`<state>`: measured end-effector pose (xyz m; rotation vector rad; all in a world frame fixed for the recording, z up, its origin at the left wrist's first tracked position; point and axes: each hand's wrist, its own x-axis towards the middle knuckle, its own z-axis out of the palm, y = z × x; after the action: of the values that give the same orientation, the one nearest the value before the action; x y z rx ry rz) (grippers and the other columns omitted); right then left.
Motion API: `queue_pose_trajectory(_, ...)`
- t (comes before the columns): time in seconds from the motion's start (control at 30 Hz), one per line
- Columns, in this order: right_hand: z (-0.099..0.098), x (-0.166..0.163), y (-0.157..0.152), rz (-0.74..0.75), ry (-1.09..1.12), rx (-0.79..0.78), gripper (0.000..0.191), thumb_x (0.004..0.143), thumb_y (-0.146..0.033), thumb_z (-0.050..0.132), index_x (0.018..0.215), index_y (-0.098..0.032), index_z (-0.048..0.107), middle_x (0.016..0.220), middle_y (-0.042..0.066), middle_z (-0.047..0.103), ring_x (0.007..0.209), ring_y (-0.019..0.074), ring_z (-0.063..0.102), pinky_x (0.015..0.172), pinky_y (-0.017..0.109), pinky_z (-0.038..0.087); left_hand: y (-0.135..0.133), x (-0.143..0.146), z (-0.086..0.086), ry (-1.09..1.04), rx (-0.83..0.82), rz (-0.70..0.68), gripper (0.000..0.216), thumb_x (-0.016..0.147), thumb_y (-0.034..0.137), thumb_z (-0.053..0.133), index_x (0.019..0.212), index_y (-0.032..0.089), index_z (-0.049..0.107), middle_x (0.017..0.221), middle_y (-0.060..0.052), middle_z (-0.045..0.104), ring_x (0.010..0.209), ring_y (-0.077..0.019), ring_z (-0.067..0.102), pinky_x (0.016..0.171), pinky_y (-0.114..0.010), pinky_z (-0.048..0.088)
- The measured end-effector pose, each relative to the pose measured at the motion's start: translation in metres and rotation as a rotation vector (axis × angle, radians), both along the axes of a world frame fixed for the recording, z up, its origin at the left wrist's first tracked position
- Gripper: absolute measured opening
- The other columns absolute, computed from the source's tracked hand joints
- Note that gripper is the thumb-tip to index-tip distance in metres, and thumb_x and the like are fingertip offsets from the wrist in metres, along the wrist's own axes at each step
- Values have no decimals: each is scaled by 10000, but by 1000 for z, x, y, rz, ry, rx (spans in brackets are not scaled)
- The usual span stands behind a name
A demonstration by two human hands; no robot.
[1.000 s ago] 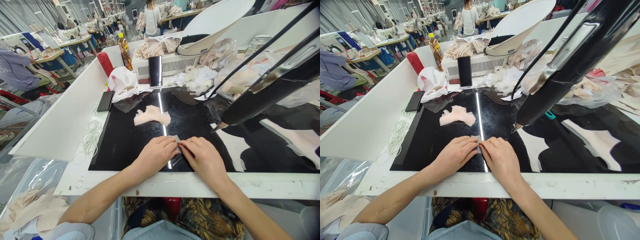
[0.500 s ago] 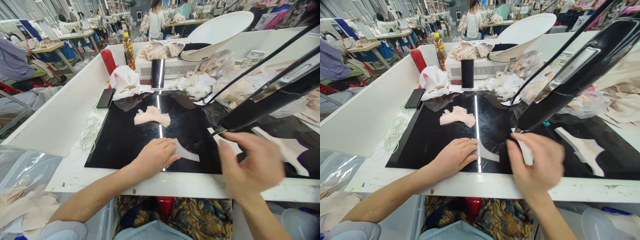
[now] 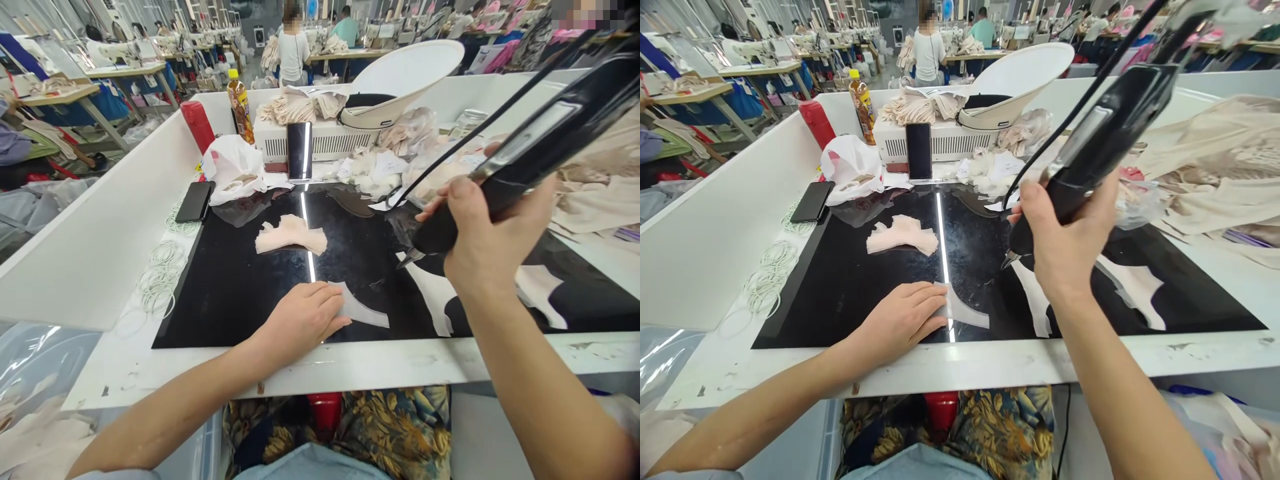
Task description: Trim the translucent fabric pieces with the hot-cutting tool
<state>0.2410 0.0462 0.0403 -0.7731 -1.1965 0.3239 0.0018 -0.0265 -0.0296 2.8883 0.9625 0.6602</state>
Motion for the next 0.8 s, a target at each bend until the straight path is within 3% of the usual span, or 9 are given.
queue_pose_trajectory(0.1, -4, -21, -4, 15, 25, 7, 384, 763, -295, 828, 1077, -325, 609, 786, -51, 607, 517, 124, 569, 509, 341, 551, -1, -1, 0, 8, 10, -1, 300, 1052, 392, 486, 1122, 140, 633, 1264, -76, 706, 1163, -218, 651, 971, -361, 529)
queue_pose_trajectory(0.4, -15, -74, -24, 319, 229, -64, 407, 794, -344, 795, 1080, -301, 509, 755, -46, 610, 528, 122, 582, 413, 278, 470, -1, -1, 3, 51, 16, 8, 325, 1059, 400, 458, 1112, 134, 635, 1278, -83, 699, 1153, -227, 648, 940, -373, 544)
queue_pose_trajectory(0.53, -17, -78, -23, 316, 260, -94, 414, 780, -361, 806, 1038, -301, 488, 762, -50, 589, 529, 108, 584, 339, 225, 393, -1, 0, 3, 50, 20, 9, 324, 1061, 393, 454, 1124, 130, 633, 1280, -81, 698, 1163, -228, 646, 942, -373, 545)
queue_pose_trajectory(0.8, -21, -77, -19, 252, 243, -73, 402, 795, -374, 788, 1055, -304, 490, 731, -59, 582, 514, 116, 557, 413, 266, 449, -2, -1, 2, 68, 4, 10, 325, 1063, 396, 446, 1157, 139, 621, 1300, -97, 685, 1188, -229, 638, 966, -375, 544)
